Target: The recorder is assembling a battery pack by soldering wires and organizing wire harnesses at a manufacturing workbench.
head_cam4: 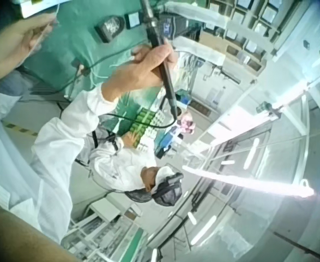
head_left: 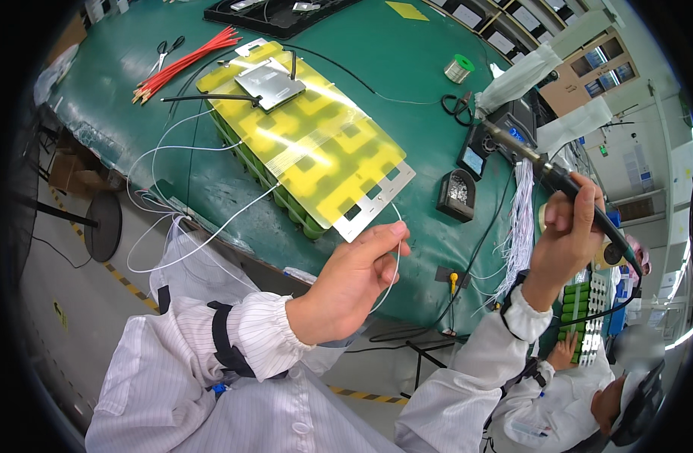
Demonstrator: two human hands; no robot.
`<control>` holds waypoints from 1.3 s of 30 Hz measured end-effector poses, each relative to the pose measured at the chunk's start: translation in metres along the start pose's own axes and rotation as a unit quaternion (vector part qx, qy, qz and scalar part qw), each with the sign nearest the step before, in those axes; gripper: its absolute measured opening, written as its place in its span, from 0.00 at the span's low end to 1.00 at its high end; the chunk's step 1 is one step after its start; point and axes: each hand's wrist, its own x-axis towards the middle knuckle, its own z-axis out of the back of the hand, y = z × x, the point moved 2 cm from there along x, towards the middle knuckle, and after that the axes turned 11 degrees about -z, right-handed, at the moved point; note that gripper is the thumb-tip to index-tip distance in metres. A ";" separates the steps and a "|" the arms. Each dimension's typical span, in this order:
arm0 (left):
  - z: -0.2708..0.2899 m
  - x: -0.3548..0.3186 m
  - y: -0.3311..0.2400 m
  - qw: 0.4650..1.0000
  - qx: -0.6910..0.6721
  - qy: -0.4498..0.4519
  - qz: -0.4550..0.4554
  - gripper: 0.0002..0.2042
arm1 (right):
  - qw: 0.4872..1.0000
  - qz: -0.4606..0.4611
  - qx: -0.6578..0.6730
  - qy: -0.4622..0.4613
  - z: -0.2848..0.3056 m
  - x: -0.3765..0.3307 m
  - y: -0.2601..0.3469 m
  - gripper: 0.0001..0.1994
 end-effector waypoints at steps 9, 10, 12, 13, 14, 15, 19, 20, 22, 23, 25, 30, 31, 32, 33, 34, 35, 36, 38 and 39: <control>0.001 0.008 0.003 0.998 -0.048 -0.033 -0.013 0.07 | 0.989 -0.054 0.065 0.123 -0.050 -0.008 -0.034 0.12; 0.000 0.008 0.003 0.998 -0.051 -0.036 -0.006 0.06 | 0.984 -0.047 0.086 0.147 -0.049 -0.006 -0.039 0.12; -0.001 0.006 0.002 0.998 -0.050 -0.043 0.000 0.06 | 0.979 -0.041 0.108 0.171 -0.050 -0.003 -0.046 0.12; -0.001 0.006 0.002 0.998 -0.048 -0.047 0.006 0.06 | 0.975 -0.032 0.113 0.189 -0.052 -0.003 -0.047 0.11; 0.001 0.007 0.003 0.998 -0.048 -0.049 0.006 0.06 | 0.971 -0.023 0.118 0.207 -0.054 -0.003 -0.049 0.10; 0.003 0.008 0.004 0.998 -0.054 -0.041 0.001 0.06 | 0.971 -0.025 0.119 0.207 -0.053 -0.003 -0.052 0.10; 0.007 0.010 0.004 0.997 -0.064 -0.029 -0.009 0.07 | 0.976 -0.019 0.151 0.156 -0.048 -0.005 -0.063 0.10; 0.006 0.010 0.004 0.997 -0.064 -0.031 -0.010 0.07 | 0.976 -0.011 0.167 0.138 -0.048 -0.005 -0.065 0.11; 0.004 0.010 0.001 0.998 -0.039 -0.038 -0.021 0.08 | 0.972 -0.016 0.179 0.150 -0.046 -0.005 -0.069 0.11; 0.004 0.010 0.000 0.998 -0.040 -0.039 -0.021 0.08 | 0.968 -0.020 0.193 0.161 -0.046 -0.006 -0.070 0.11; 0.003 0.010 0.000 0.999 -0.034 -0.036 -0.022 0.08 | 0.971 -0.014 0.167 0.173 -0.050 -0.007 -0.068 0.11; 0.004 0.010 0.000 0.998 -0.039 -0.033 -0.027 0.08 | 0.970 -0.010 0.133 0.204 -0.054 -0.008 -0.071 0.11; 0.005 0.010 0.000 0.998 -0.044 -0.030 -0.027 0.08 | 0.969 -0.010 0.136 0.204 -0.054 -0.009 -0.071 0.11; 0.004 0.009 0.000 0.998 -0.045 -0.030 -0.025 0.08 | 0.969 -0.009 0.139 0.205 -0.054 -0.009 -0.070 0.11; 0.005 0.009 0.000 0.998 -0.048 -0.028 -0.026 0.08 | 0.969 -0.011 0.140 0.206 -0.054 -0.010 -0.071 0.11; 0.005 0.009 0.000 0.998 -0.051 -0.024 -0.026 0.07 | 0.967 -0.014 0.141 0.211 -0.055 -0.010 -0.071 0.11; 0.006 0.009 0.000 0.998 -0.052 -0.026 -0.026 0.07 | 0.966 -0.017 0.142 0.216 -0.055 -0.010 -0.072 0.11; 0.006 0.009 0.000 0.998 -0.051 -0.022 -0.025 0.07 | 0.966 -0.019 0.141 0.216 -0.055 -0.010 -0.071 0.11; 0.006 0.009 0.000 0.998 -0.051 -0.018 -0.023 0.07 | 0.963 -0.017 0.143 0.229 -0.055 -0.011 -0.070 0.11; 0.006 0.009 0.000 0.998 -0.053 -0.016 -0.020 0.07 | 0.963 -0.018 0.143 0.230 -0.055 -0.011 -0.070 0.11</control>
